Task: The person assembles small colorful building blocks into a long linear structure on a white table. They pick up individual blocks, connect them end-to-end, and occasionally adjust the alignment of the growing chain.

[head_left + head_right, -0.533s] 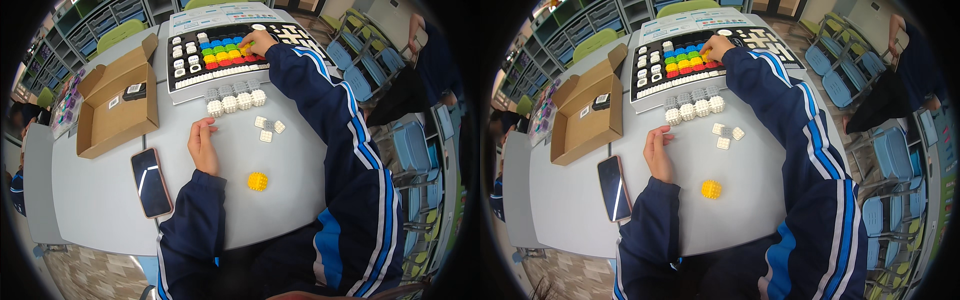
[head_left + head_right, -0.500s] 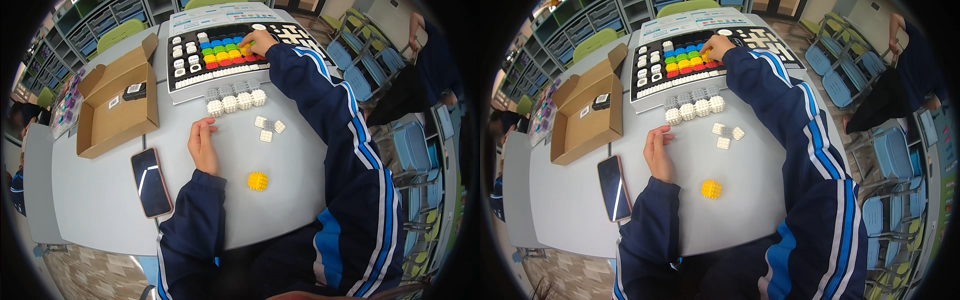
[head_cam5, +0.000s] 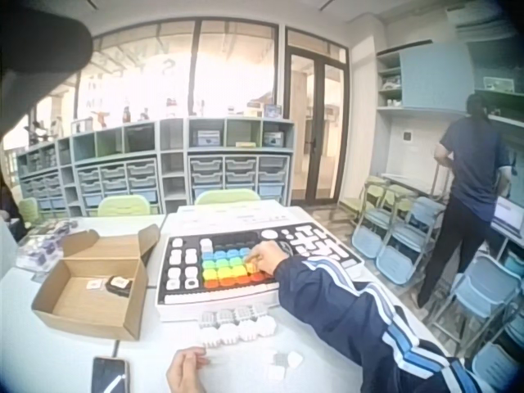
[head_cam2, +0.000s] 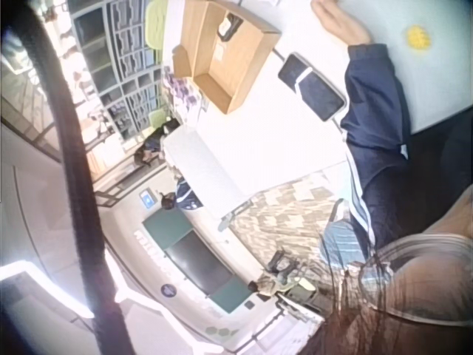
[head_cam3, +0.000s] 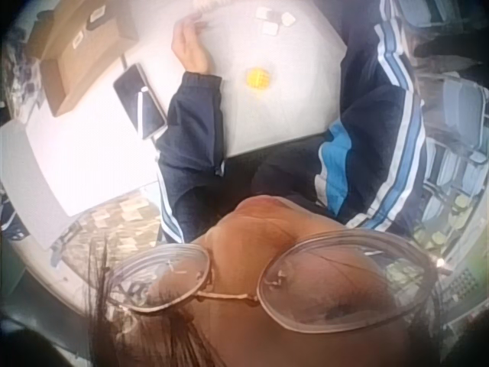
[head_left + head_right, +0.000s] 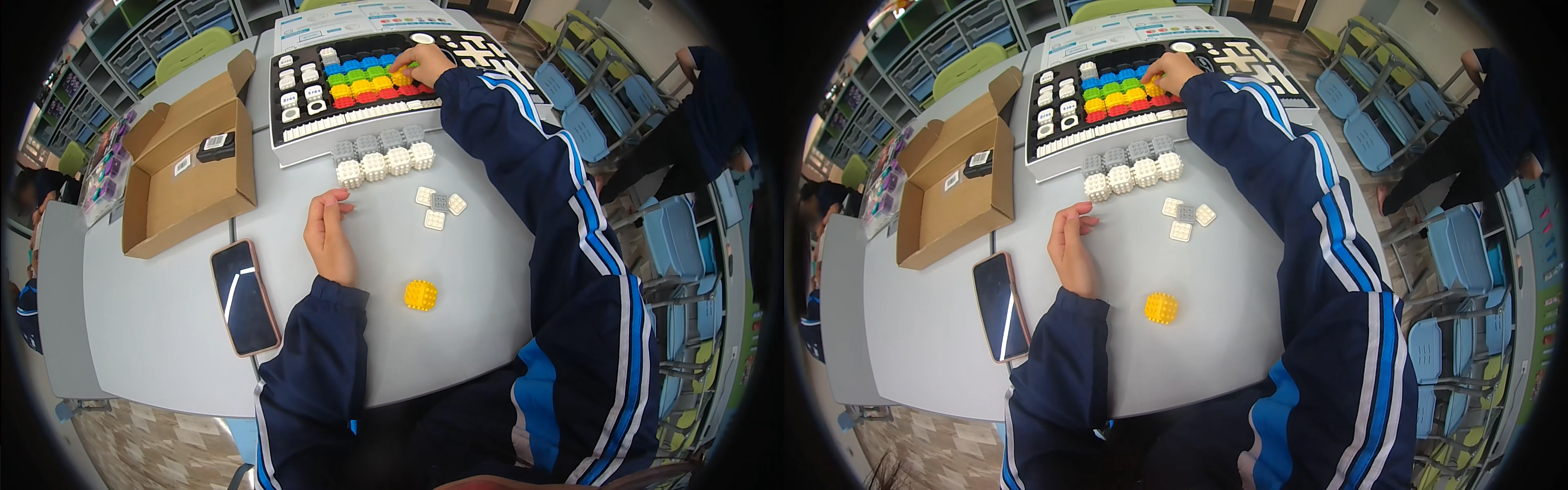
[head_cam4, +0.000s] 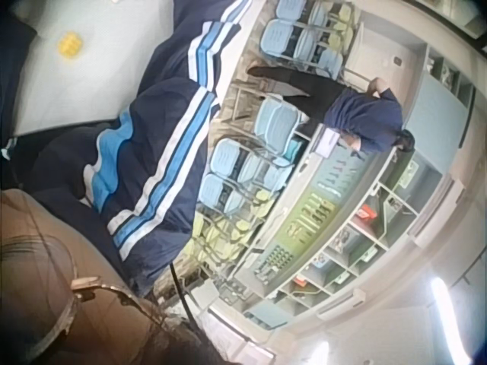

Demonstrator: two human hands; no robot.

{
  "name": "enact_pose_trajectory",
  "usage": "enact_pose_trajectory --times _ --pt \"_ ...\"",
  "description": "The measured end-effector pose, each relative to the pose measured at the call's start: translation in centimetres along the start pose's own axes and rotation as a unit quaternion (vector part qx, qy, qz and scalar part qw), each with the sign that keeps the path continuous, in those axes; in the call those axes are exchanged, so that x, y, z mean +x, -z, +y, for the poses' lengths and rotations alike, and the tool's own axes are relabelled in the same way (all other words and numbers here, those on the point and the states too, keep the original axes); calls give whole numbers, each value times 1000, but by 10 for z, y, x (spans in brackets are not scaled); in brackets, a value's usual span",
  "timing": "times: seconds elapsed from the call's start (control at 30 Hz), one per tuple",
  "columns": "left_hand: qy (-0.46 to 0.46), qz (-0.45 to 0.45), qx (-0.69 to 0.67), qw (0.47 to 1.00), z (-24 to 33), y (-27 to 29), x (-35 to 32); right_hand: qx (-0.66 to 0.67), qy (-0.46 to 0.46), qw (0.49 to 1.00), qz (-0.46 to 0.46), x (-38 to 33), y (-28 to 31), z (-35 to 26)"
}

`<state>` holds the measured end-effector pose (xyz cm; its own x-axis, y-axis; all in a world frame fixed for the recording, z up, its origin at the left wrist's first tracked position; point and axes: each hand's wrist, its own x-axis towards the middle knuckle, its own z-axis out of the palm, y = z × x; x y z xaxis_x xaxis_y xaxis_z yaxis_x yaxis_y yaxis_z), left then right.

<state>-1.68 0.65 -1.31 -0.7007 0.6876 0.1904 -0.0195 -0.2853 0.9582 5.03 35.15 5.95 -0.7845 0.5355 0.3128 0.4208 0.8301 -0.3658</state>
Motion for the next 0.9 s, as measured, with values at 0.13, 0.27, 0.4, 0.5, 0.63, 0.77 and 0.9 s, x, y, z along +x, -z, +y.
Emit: enact_pose_trajectory --times 0.13,0.27,0.4,0.5,0.63,0.77,0.9 --pt "3 1 1 1000 2 -1 0 -3 6 1000 7 -3 0 3" --pt "5 2 6 1000 2 -1 0 -11 0 1000 3 -5 -2 2" --pt "6 3 15 1000 4 -1 0 -6 11 1000 3 -7 -5 5" --pt "8 2 14 1000 4 -2 0 10 6 1000 6 -8 -8 8" --pt "7 5 20 1000 4 -1 0 20 19 999 23 -10 -12 5" --pt "6 9 39 999 3 -2 -1 38 24 998 43 -10 -14 9" --pt "5 10 41 999 4 -2 0 39 26 998 48 -9 -15 9"
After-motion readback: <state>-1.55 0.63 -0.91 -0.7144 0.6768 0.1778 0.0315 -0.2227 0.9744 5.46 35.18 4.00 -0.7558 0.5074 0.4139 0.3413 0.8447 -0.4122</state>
